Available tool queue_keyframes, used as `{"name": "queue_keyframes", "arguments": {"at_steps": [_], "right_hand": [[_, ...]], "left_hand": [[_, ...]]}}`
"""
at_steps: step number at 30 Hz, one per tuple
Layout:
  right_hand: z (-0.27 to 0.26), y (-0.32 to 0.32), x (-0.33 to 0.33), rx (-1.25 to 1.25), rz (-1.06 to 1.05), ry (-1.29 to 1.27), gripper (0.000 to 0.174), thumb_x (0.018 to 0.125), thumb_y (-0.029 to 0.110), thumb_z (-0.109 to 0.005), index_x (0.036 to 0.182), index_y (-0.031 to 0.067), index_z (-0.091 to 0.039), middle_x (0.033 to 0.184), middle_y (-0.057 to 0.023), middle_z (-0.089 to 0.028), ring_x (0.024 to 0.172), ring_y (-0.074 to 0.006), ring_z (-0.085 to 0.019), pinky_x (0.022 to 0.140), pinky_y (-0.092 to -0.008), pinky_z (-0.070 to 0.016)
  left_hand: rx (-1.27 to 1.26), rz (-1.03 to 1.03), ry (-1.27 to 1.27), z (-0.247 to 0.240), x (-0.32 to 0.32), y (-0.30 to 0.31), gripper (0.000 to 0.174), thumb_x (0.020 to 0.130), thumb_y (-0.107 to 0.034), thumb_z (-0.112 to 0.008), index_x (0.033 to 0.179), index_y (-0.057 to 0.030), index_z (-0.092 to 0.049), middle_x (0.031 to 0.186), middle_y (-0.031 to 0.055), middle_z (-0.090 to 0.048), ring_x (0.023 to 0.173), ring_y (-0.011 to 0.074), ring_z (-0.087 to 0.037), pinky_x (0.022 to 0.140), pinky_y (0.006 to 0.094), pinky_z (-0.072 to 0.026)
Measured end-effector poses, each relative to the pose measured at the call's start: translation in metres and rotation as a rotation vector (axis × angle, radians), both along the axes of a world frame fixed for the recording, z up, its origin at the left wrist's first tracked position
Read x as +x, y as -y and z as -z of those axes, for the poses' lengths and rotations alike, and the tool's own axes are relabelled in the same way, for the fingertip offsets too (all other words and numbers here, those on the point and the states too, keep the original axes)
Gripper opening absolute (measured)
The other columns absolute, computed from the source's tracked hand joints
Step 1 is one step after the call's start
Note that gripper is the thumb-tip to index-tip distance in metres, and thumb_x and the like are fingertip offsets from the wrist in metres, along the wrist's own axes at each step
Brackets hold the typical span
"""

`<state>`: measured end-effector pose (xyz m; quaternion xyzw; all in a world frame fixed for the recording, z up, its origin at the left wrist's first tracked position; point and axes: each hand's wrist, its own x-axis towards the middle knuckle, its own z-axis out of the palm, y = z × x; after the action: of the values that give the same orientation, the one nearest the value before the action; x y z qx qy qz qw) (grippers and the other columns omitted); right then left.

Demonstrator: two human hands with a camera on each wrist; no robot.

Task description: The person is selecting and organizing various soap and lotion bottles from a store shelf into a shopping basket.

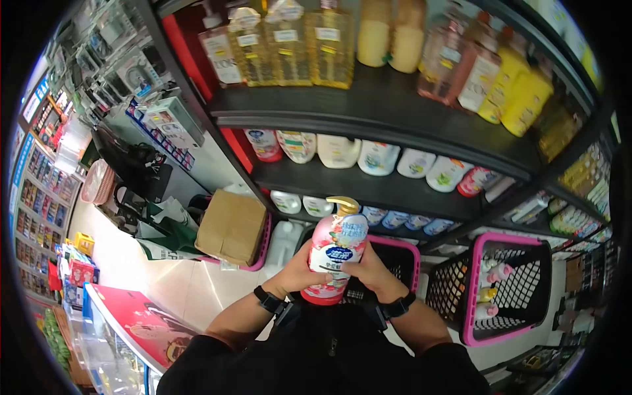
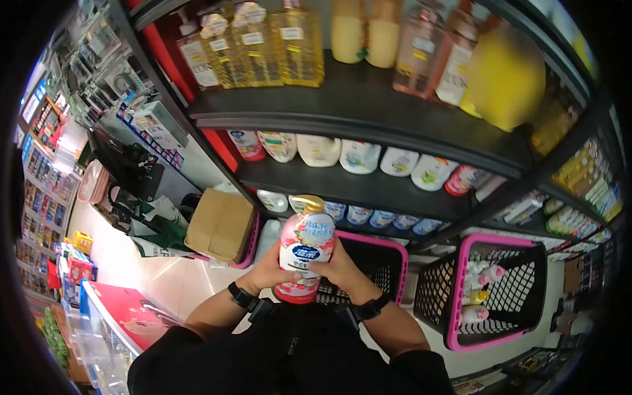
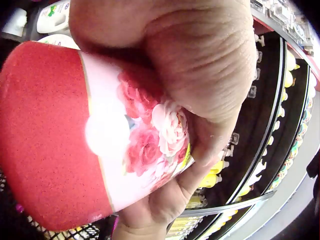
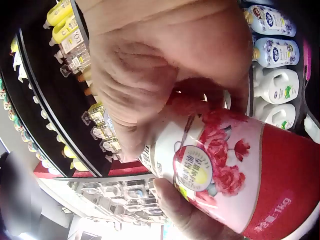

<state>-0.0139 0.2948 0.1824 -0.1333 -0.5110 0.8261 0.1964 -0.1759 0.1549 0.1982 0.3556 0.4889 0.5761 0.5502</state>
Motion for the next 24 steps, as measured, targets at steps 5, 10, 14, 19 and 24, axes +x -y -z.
{"name": "queue_keyframes", "arguments": {"at_steps": [5,10,14,19,24], "right_hand": [[-0.016,-0.006,-0.085,0.135,0.016,0.098,0.084,0.071,0.006,-0.087,0.141,0.0025,-0.042,0.132,-0.0089,-0.059,0.121,-0.0186,-0.057,0.106,-0.037,-0.0463],[-0.005,-0.017,-0.169,0.467,0.105,0.192,0.086,0.067,0.01,-0.091,0.138,0.001,-0.043,0.129,-0.0113,-0.059,0.12,-0.0201,-0.058,0.105,-0.0361,-0.0466],[-0.035,-0.03,-0.219,0.659,0.113,0.284,0.084,0.066,0.011,-0.092,0.136,0.0001,-0.046,0.129,-0.0125,-0.06,0.119,-0.0206,-0.059,0.104,-0.0358,-0.0474],[-0.018,-0.054,-0.257,0.498,0.195,0.189,0.078,0.068,0.004,-0.087,0.135,-0.0012,-0.048,0.127,-0.0106,-0.061,0.116,-0.0183,-0.061,0.102,-0.0343,-0.0485],[-0.012,-0.069,-0.279,0.454,0.241,0.212,0.072,0.069,0.001,-0.086,0.132,-0.0014,-0.05,0.124,-0.0101,-0.063,0.112,-0.0179,-0.062,0.1,-0.0335,-0.0499]], "left_hand": [[0.09,0.056,-0.086,0.031,-0.097,-0.01,0.093,0.072,-0.008,-0.087,0.149,-0.0033,-0.035,0.137,0.0081,-0.055,0.127,0.0184,-0.052,0.109,0.038,-0.042],[0.054,0.01,-0.16,0.017,-0.18,-0.026,0.092,0.071,-0.01,-0.09,0.147,-0.0033,-0.039,0.136,0.0081,-0.058,0.125,0.0172,-0.054,0.109,0.0362,-0.0421],[0.122,-0.118,-0.361,0.025,-0.222,-0.036,0.085,0.076,-0.018,-0.087,0.146,-0.0038,-0.04,0.132,0.0119,-0.061,0.124,0.02,-0.057,0.107,0.0355,-0.0439],[0.16,-0.234,-0.409,0.028,-0.237,-0.055,0.078,0.086,-0.025,-0.08,0.147,-0.0019,-0.038,0.133,0.015,-0.059,0.124,0.023,-0.057,0.107,0.0366,-0.0434],[0.264,-0.451,-0.416,0.035,-0.239,-0.076,0.067,0.088,-0.021,-0.077,0.14,0.0043,-0.043,0.131,0.0203,-0.059,0.121,0.0268,-0.059,0.101,0.0379,-0.048]]}}
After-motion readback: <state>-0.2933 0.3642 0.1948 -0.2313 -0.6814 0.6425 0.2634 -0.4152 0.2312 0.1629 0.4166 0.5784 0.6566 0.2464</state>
